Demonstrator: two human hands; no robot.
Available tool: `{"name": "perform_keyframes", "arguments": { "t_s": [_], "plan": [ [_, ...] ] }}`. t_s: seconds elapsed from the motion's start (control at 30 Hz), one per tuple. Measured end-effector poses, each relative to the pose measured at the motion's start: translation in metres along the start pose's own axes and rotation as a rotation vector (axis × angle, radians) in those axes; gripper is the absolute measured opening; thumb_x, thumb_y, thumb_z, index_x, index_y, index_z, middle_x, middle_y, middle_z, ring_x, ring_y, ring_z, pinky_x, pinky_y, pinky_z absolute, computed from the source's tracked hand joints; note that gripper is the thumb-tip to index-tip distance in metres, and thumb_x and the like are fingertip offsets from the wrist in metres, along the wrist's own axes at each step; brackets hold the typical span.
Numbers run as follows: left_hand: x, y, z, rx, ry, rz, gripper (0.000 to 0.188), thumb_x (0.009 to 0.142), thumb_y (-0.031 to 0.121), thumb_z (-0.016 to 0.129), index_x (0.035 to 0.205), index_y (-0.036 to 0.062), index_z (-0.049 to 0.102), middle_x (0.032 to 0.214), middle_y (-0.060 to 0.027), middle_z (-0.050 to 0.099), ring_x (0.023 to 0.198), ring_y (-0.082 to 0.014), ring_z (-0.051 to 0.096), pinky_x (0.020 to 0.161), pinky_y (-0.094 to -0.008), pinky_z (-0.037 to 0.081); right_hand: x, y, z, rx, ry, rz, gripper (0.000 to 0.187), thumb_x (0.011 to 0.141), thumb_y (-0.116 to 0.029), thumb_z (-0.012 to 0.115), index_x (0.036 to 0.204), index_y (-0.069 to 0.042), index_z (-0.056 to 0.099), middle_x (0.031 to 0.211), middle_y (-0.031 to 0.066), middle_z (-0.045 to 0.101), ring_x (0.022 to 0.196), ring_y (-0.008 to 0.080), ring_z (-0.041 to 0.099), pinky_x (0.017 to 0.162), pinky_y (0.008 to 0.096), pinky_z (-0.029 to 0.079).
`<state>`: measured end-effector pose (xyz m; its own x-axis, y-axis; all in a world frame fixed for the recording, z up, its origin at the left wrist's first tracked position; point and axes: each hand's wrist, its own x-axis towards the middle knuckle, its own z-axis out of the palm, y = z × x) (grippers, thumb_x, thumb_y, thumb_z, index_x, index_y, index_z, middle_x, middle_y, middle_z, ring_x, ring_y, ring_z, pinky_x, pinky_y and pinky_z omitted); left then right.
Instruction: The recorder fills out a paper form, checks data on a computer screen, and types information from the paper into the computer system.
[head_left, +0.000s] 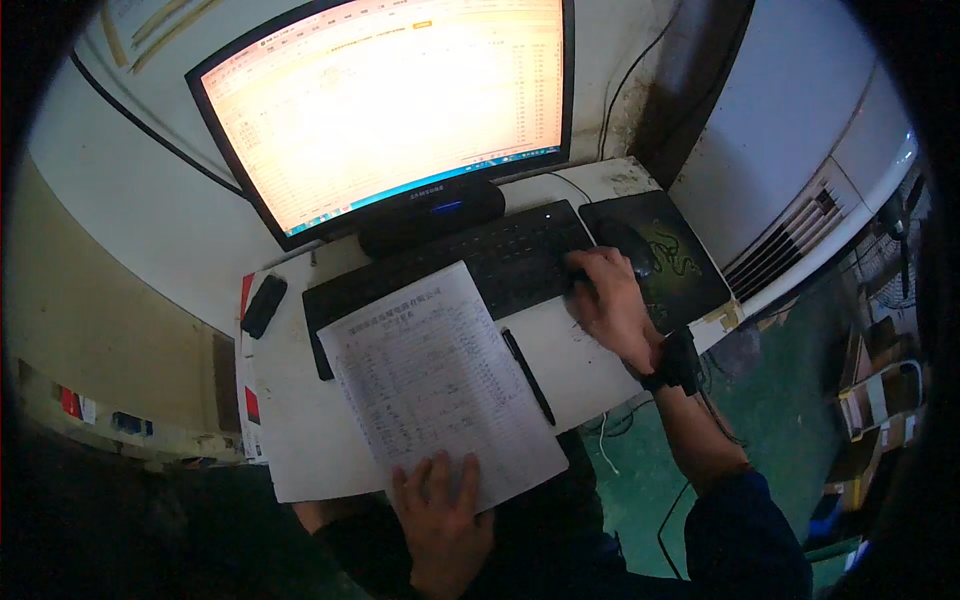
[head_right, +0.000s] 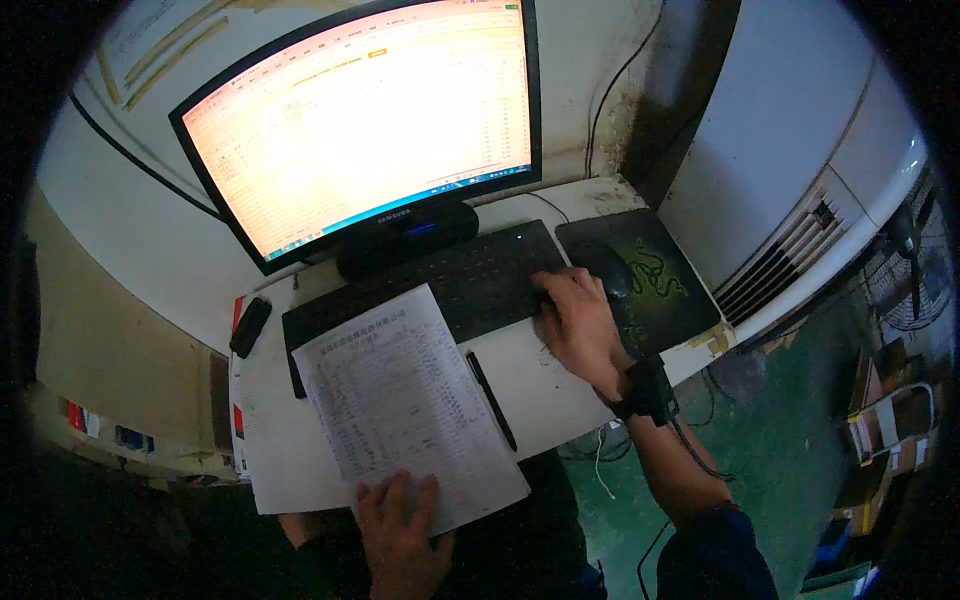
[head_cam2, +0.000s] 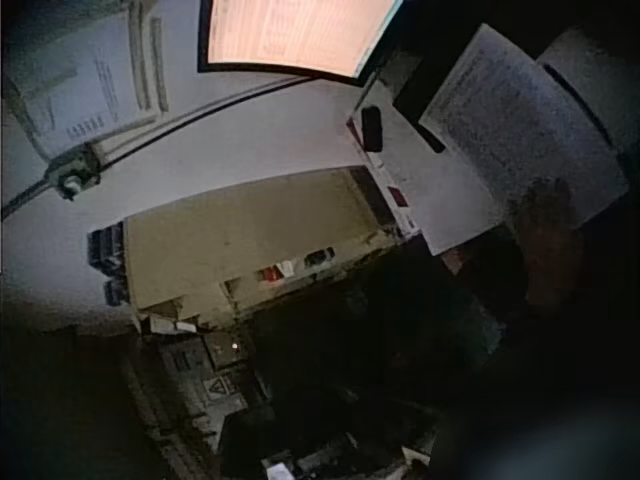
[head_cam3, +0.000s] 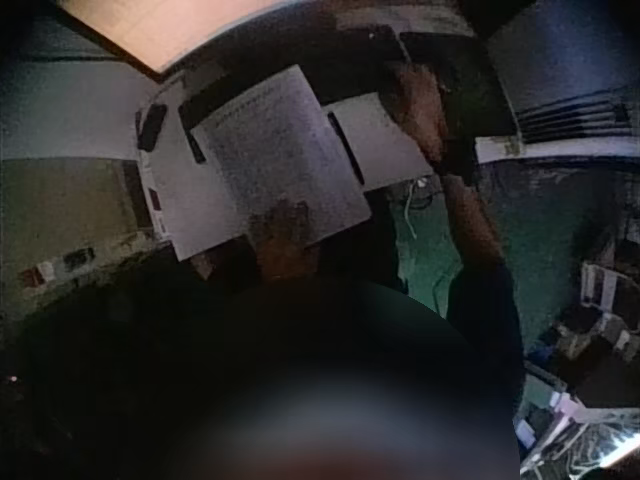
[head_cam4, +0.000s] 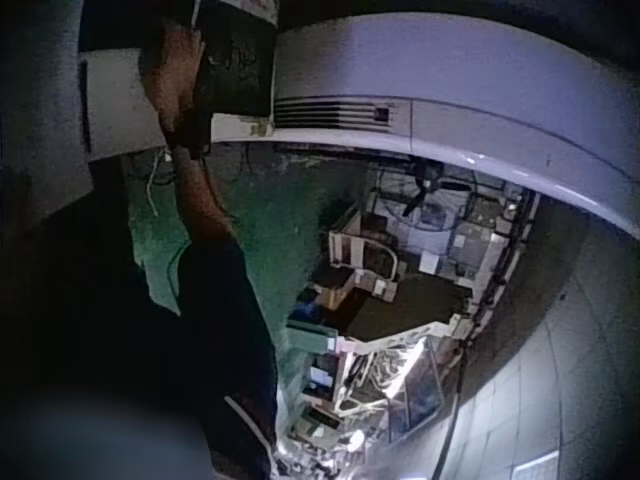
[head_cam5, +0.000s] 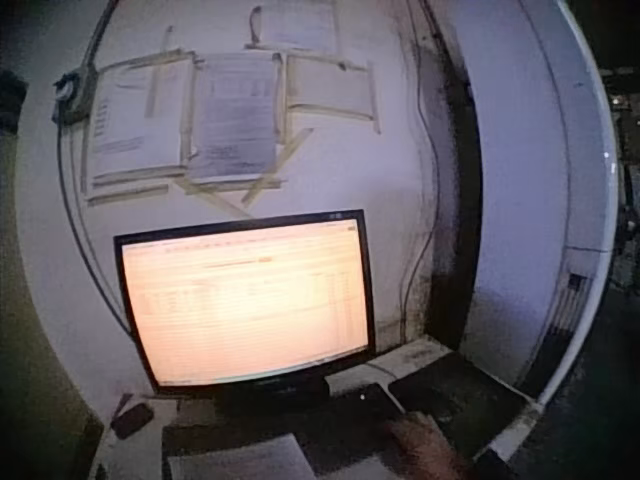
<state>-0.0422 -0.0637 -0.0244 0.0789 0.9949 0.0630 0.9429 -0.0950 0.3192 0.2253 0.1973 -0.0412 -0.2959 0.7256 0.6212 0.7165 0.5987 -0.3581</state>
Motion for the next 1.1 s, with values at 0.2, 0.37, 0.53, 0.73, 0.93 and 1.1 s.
{"name": "perform_keyframes", "arguments": {
  "t_s": [0.2, 0.37, 0.53, 0.73, 0.93, 1.1],
  "plan": [
    [-0.003, -0.004, 0.002, -0.019, 0.001, -0.007, 0.068, 0.082, 0.023, 0.089, 0.145, 0.0124, 0.067, 0.146, -0.0244, 0.056, 0.14, -0.047, 0.049, 0.122, -0.0741, 0.031, -0.003, -0.011, -0.004, 0.048, -0.014, 0.026, 0.038, 0.085, 0.003, 0.071, 0.122, -0.005, 0.07, 0.114, 0.0157, 0.072, 0.115, 0.0391, 0.063, 0.1, 0.0489, 0.048],
    [-0.003, -0.004, -0.001, -0.044, -0.038, 0.001, 0.071, 0.082, 0.023, 0.09, 0.147, 0.013, 0.064, 0.147, -0.0244, 0.056, 0.141, -0.0466, 0.048, 0.122, -0.0743, 0.03, -0.005, -0.015, -0.006, 0.0, -0.057, 0.009, 0.037, 0.084, 0.002, 0.071, 0.12, -0.005, 0.071, 0.114, 0.0157, 0.072, 0.114, 0.0397, 0.064, 0.1, 0.05, 0.049],
    [0.0, 0.0, -0.004, -0.01, -0.053, 0.013, 0.071, 0.082, 0.024, 0.09, 0.147, 0.0121, 0.064, 0.149, -0.0246, 0.054, 0.141, -0.0469, 0.048, 0.122, -0.0745, 0.03, -0.002, -0.027, -0.001, 0.021, -0.046, 0.085, 0.035, 0.084, 0.002, 0.072, 0.119, -0.004, 0.071, 0.114, 0.0189, 0.071, 0.112, 0.041, 0.064, 0.1, 0.0494, 0.049],
    [0.0, 0.0, -0.005, -0.006, -0.081, -0.01, 0.067, 0.086, 0.024, 0.089, 0.147, 0.0122, 0.065, 0.152, -0.0249, 0.053, 0.143, -0.0464, 0.047, 0.123, -0.075, 0.028, 0.002, -0.036, 0.008, 0.077, -0.098, -0.027, 0.035, 0.087, 0.003, 0.073, 0.121, -0.002, 0.071, 0.115, 0.0196, 0.071, 0.114, 0.0397, 0.064, 0.101, 0.0481, 0.049],
    [0.0, 0.003, -0.006, -0.007, -0.069, 0.007, 0.067, 0.086, 0.025, 0.089, 0.147, 0.0114, 0.065, 0.152, -0.0247, 0.052, 0.141, -0.0466, 0.049, 0.122, -0.0759, 0.029, -0.001, -0.031, 0.008, 0.084, -0.094, -0.035, 0.036, 0.087, 0.005, 0.072, 0.122, -0.003, 0.07, 0.116, 0.0182, 0.072, 0.116, 0.0388, 0.065, 0.1, 0.0474, 0.049],
    [-0.005, 0.0, -0.003, -0.028, -0.041, 0.01, 0.069, 0.084, 0.023, 0.089, 0.147, 0.0103, 0.065, 0.152, -0.0246, 0.052, 0.141, -0.0475, 0.05, 0.121, -0.076, 0.03, -0.002, -0.028, 0.008, 0.082, -0.077, -0.047, 0.036, 0.087, 0.005, 0.072, 0.122, -0.002, 0.068, 0.119, 0.0199, 0.071, 0.118, 0.0413, 0.064, 0.101, 0.0494, 0.051]
  ]
}}
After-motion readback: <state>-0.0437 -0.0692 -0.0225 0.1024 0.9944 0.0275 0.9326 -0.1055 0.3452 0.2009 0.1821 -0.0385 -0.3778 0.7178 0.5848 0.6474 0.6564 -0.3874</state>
